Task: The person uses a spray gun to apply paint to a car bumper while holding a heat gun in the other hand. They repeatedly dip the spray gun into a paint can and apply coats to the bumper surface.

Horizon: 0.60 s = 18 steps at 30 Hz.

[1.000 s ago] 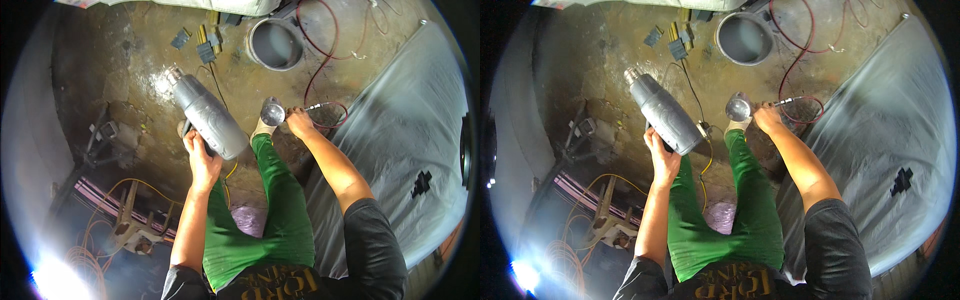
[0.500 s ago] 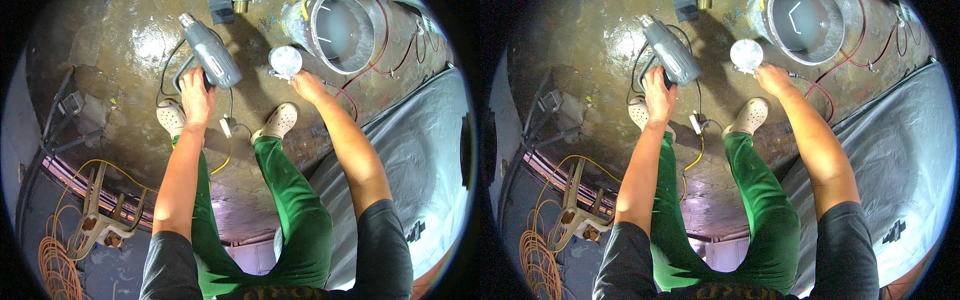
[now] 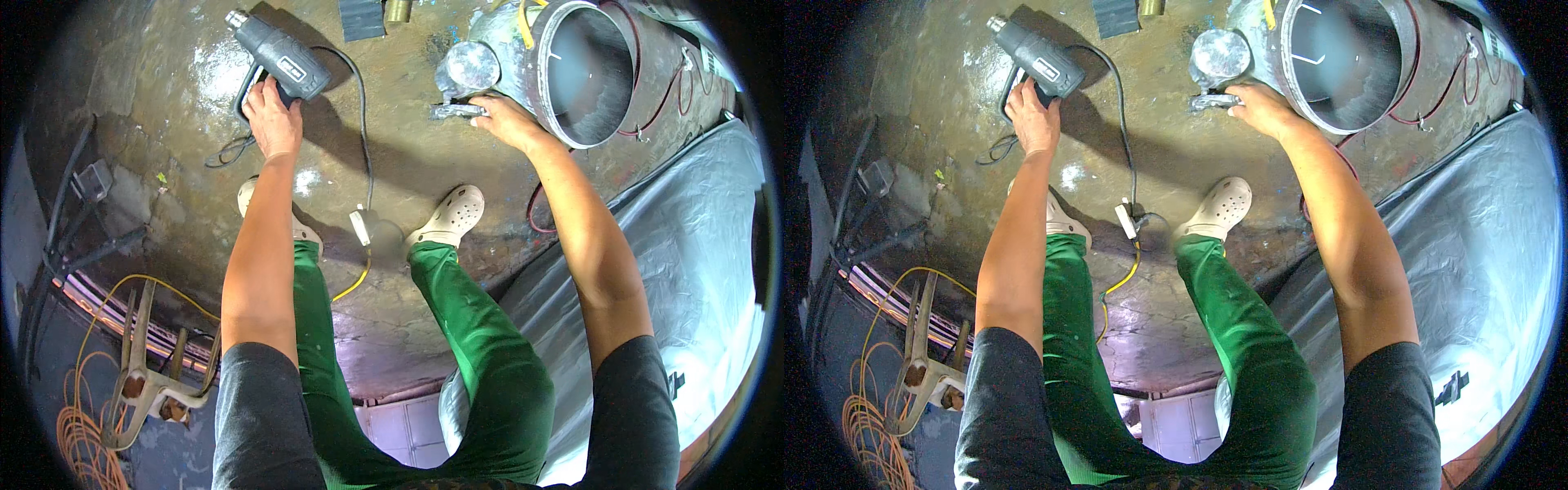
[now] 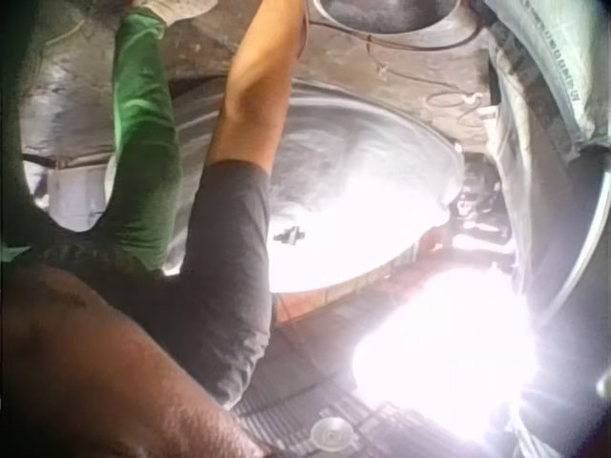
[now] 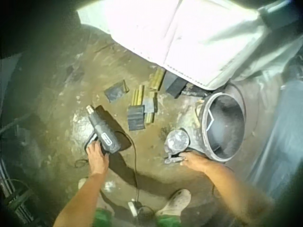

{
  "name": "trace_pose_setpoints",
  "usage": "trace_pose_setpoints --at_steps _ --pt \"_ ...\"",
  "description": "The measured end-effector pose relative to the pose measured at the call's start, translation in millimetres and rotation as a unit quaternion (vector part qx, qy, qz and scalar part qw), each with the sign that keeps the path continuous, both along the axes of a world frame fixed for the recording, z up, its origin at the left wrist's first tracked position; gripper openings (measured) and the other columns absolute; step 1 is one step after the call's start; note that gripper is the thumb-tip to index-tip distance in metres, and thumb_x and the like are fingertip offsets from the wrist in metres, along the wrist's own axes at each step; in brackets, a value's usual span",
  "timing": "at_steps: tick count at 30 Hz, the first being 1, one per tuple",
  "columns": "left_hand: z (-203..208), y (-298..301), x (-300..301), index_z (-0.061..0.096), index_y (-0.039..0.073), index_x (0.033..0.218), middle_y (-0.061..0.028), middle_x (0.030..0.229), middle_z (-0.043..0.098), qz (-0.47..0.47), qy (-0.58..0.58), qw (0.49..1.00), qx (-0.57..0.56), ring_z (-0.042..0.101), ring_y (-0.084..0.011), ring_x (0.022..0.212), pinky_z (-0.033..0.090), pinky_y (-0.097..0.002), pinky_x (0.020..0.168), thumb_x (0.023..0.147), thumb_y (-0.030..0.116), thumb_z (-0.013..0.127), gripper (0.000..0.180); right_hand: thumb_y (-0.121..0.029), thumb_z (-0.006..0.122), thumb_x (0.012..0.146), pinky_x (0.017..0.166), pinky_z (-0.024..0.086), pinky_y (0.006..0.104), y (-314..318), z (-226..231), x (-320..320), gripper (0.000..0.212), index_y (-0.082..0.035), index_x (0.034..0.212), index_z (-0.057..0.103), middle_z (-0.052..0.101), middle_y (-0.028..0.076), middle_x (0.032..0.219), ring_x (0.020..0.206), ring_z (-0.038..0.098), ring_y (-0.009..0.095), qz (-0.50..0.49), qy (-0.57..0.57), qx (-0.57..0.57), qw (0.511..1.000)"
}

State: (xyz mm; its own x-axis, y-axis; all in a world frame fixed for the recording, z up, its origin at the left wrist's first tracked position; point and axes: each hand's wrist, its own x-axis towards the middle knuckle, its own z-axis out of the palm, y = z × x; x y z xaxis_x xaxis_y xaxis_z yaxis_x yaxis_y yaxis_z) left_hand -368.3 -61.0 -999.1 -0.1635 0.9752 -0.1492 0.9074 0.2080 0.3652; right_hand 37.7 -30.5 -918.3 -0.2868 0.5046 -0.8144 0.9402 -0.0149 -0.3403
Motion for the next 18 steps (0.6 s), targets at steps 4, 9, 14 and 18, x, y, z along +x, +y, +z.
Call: trace_pose_setpoints --at_steps 4,9,14,18 --pt "-7.1 -0.8 1.9 0.05 0.011 0.14 -0.0148 0.133 0.051 0.043 -0.025 0.998 -0.04 0.046 -0.0384 0.122 0.039 -0.0478 0.107 0.076 0.014 0.085 0.073 -0.024 0.069 0.092 0.101 0.049 0.0449 -3.3 -4.4 1.1 0.047 -0.006 0.134 0.059 0.062 0.017 0.131 0.121 0.061 0.036 0.012 -0.041 0.048 0.998" --pt "-26.1 -4.2 -17.3 0.052 0.0 0.134 -0.0191 0.125 0.059 0.052 -0.079 0.996 -0.003 0.05 -0.0382 0.12 0.036 -0.0483 0.108 0.076 0.015 0.085 0.069 -0.021 0.068 0.093 0.096 0.054 0.0486 -12.0 11.0 -33.5 0.042 -0.006 0.129 0.056 0.059 0.017 0.133 0.114 0.066 0.038 0.047 -0.171 0.093 0.98" --pt "-19.4 0.3 -18.0 0.057 0.0 0.129 -0.0192 0.122 0.061 0.017 -0.071 0.997 -0.039 0.053 -0.0374 0.117 0.038 -0.0481 0.105 0.076 0.016 0.083 0.061 -0.025 0.069 0.093 0.092 0.057 0.0481 -14.8 35.0 -65.0 0.051 -0.003 0.135 0.049 0.057 0.021 0.135 0.111 0.068 0.041 0.069 -0.254 0.072 0.962" --pt "-14.0 2.2 -21.0 0.053 -0.001 0.134 -0.0208 0.126 0.059 0.015 -0.079 0.993 -0.082 0.05 -0.0401 0.119 0.039 -0.0488 0.106 0.074 0.019 0.086 0.071 -0.029 0.07 0.093 0.092 0.058 0.0459 -13.4 60.0 -81.6 0.066 -0.003 0.146 0.041 0.051 0.022 0.144 0.11 0.068 0.04 0.079 -0.249 0.049 0.964"
